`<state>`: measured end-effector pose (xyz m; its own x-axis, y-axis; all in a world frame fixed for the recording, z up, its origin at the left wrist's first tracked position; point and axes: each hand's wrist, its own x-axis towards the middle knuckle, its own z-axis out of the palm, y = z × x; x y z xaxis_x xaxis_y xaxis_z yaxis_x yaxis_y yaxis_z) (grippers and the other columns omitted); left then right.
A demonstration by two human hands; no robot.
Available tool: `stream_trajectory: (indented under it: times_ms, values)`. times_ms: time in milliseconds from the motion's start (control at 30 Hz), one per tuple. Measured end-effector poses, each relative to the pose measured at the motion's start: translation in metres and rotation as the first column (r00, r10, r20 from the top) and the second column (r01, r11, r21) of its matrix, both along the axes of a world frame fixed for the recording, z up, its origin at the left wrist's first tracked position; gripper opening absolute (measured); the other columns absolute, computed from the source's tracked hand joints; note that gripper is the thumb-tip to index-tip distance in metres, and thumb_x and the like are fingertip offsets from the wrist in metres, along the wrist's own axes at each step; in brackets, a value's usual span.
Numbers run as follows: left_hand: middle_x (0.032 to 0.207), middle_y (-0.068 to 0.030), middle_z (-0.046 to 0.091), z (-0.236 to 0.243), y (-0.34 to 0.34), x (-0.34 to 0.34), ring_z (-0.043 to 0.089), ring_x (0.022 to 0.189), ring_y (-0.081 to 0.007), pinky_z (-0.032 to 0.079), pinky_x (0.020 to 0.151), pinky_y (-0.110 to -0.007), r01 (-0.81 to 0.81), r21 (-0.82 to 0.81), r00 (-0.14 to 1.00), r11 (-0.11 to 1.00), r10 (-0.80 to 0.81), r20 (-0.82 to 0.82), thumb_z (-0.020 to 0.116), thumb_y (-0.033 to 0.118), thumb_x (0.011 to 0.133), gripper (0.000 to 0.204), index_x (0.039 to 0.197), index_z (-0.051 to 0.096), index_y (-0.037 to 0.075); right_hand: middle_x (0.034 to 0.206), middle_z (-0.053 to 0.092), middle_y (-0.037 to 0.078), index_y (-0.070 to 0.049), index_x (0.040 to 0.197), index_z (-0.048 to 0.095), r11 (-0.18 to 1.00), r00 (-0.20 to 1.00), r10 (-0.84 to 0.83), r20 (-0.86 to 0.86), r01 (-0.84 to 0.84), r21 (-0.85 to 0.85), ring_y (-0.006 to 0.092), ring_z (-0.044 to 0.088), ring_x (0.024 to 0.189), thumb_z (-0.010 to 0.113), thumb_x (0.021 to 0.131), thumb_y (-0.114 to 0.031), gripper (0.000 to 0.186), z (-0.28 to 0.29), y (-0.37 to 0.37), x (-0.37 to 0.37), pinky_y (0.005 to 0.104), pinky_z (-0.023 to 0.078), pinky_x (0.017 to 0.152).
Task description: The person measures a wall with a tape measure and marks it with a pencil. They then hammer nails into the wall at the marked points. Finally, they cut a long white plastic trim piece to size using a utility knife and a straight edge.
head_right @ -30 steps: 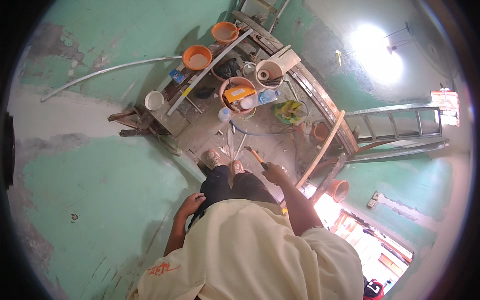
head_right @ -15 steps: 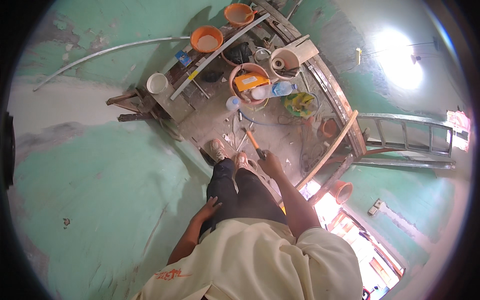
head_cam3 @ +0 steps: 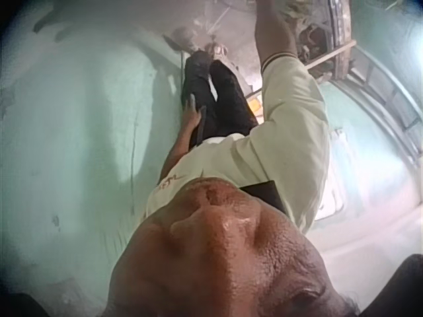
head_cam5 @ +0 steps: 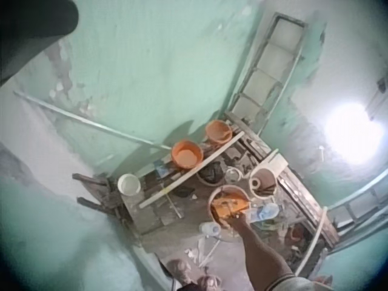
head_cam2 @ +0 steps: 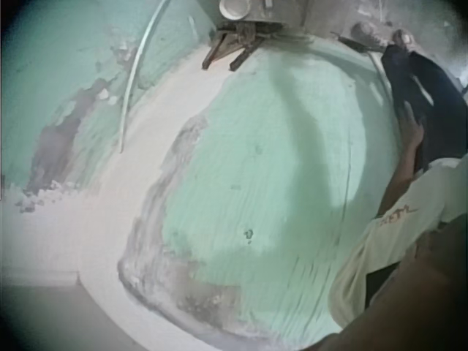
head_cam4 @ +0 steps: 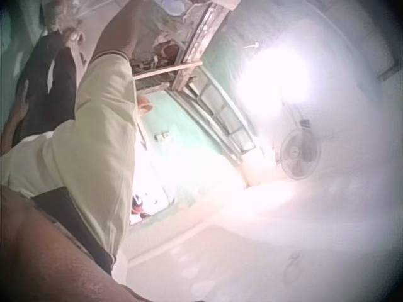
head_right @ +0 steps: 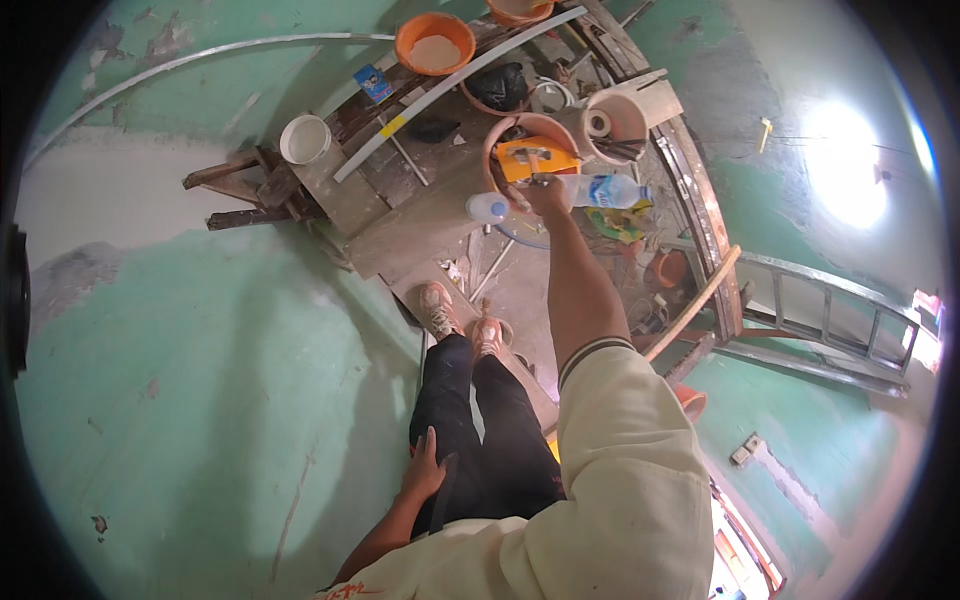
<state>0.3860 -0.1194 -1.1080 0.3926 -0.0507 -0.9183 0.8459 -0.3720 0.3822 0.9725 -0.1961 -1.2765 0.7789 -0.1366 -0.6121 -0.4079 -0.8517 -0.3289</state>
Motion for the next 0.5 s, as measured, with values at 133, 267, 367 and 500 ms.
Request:
stream_trajectory:
  times_ms: [133, 267, 367, 500]
  values:
    - [0.159, -0.0339, 0.034, -0.018, 0.000, -0.006, 0.043, 0.141, -0.0533, 0.045, 0.111, -0.058, -0.020, 0.005, 0.998, 1.000, 0.020, 0.055, 0.061, 0.054, 0.099, 0.088, 0.165, 0.017, 0.014, 0.104, 0.076, 0.012, -0.009, 0.119, 0.075, 0.995, 0.992, -0.067, 0.111, 0.058, 0.080, 0.0238, 0.074, 0.085, 0.081, 0.083, -0.027, 0.040, -0.072, -0.021, 0.003, 0.0375, 0.059, 0.075]
    - [0.157, -0.0346, 0.037, -0.025, 0.007, -0.010, 0.047, 0.138, -0.0540, 0.047, 0.108, -0.059, -0.092, 0.014, 0.990, 0.996, 0.090, 0.110, 0.062, 0.049, 0.099, 0.086, 0.165, 0.018, 0.015, 0.097, 0.075, 0.010, -0.013, 0.125, 0.071, 0.988, 0.990, -0.097, -0.104, 0.108, 0.112, 0.0217, 0.073, 0.078, 0.071, 0.089, -0.018, 0.037, -0.087, -0.026, -0.035, 0.0365, 0.058, 0.071]
    - [0.157, -0.0351, 0.037, -0.013, 0.016, -0.027, 0.048, 0.136, -0.0546, 0.048, 0.106, -0.060, -0.119, -0.020, 0.976, 0.993, 0.121, 0.179, 0.061, 0.049, 0.100, 0.084, 0.165, 0.019, 0.016, 0.094, 0.075, 0.014, -0.011, 0.131, 0.066, 0.995, 0.997, 0.009, -0.074, -0.002, 0.098, 0.0244, 0.074, 0.075, 0.068, 0.090, -0.020, 0.042, -0.075, -0.082, -0.068, 0.0387, 0.058, 0.071]
    - [0.159, -0.0350, 0.034, 0.005, 0.003, -0.058, 0.047, 0.137, -0.0549, 0.048, 0.106, -0.060, -0.095, -0.015, 0.993, 0.995, 0.096, 0.065, 0.055, 0.053, 0.102, 0.081, 0.165, 0.019, 0.016, 0.093, 0.076, 0.018, -0.005, 0.132, 0.065, 0.993, 0.992, 0.103, -0.076, -0.106, -0.041, 0.0287, 0.076, 0.077, 0.070, 0.089, -0.024, 0.047, 0.003, -0.090, -0.152, 0.0437, 0.058, 0.076]
